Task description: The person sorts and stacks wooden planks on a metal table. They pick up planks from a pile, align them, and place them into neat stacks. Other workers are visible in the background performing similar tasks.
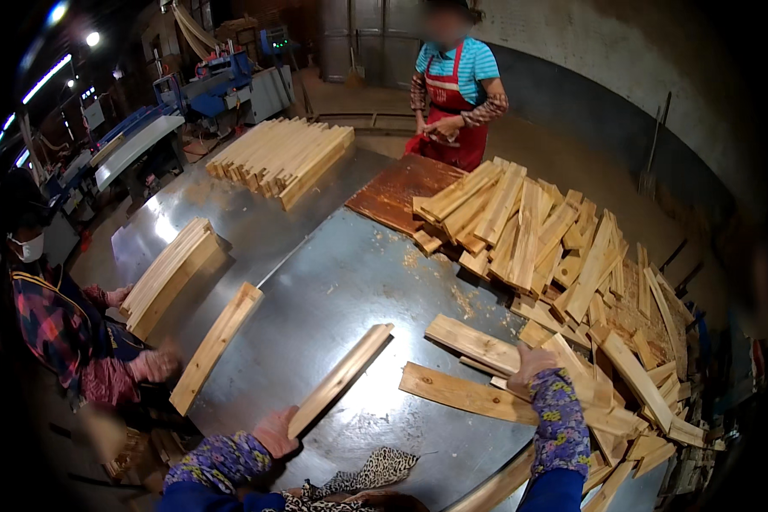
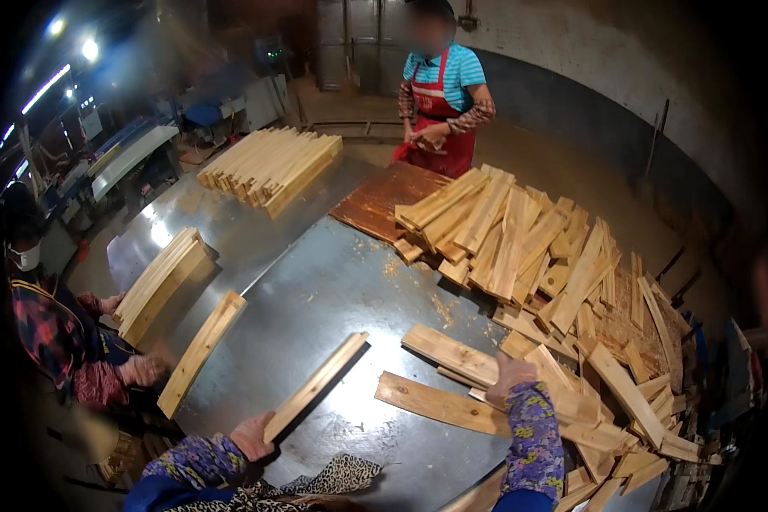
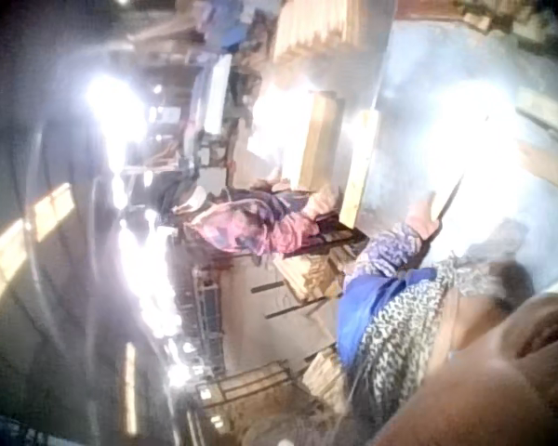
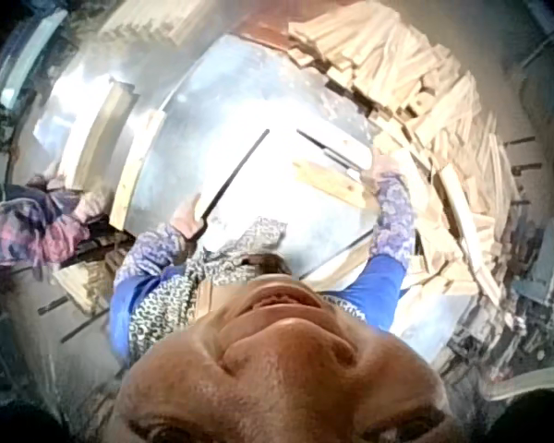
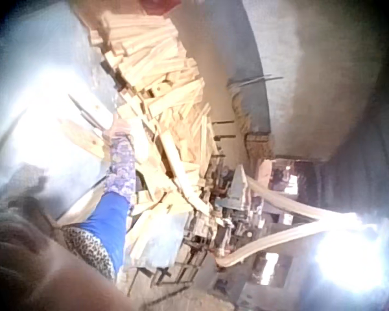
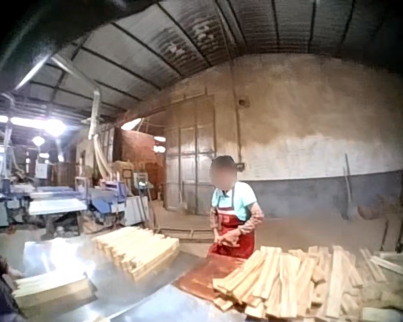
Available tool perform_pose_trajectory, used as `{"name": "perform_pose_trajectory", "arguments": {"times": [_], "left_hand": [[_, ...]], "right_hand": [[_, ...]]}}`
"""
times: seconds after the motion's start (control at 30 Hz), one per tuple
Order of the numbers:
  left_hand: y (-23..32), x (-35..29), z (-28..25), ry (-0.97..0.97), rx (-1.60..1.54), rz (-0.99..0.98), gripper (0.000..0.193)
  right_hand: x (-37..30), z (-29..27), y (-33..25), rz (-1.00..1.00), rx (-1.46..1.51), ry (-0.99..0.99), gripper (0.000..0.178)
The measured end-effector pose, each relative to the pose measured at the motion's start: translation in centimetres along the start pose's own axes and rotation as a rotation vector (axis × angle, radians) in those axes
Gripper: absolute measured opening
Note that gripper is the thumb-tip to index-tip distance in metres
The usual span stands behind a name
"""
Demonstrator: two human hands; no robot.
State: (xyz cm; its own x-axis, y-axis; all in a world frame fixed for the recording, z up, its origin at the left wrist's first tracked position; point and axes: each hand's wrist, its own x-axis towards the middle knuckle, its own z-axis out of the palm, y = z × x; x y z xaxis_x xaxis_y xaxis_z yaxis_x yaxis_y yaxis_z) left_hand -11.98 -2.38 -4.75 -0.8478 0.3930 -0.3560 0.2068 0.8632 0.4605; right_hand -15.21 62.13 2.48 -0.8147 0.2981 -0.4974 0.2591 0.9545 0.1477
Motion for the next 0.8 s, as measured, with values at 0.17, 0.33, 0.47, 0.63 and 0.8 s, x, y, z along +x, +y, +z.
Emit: {"name": "perform_pose_trajectory", "arguments": {"times": [0.17,0.33,0.47,0.63,0.8], "left_hand": [[0.6,-0.6,1.1,0.059,0.003,0.044,0.079],[-0.9,1.0,-0.8,-0.133,-0.174,-0.02,0.084],[-3.5,-0.5,-2.3,-0.194,-0.314,-0.092,0.081],[-6.0,-3.1,-4.8,-0.327,-0.452,-0.137,0.089],[-9.8,-3.1,-7.3,-0.264,-0.334,-0.115,0.086]], "right_hand": [[-1.3,0.0,-12.3,-0.074,0.596,-0.14,0.094],[-1.1,7.2,-28.2,0.083,1.727,-0.372,0.043],[-10.8,6.4,-41.3,0.289,2.122,-0.308,0.037],[-18.2,11.9,-50.3,0.195,2.015,-0.049,0.07],[-15.3,7.9,-52.9,0.101,1.632,-0.318,0.085]]}}
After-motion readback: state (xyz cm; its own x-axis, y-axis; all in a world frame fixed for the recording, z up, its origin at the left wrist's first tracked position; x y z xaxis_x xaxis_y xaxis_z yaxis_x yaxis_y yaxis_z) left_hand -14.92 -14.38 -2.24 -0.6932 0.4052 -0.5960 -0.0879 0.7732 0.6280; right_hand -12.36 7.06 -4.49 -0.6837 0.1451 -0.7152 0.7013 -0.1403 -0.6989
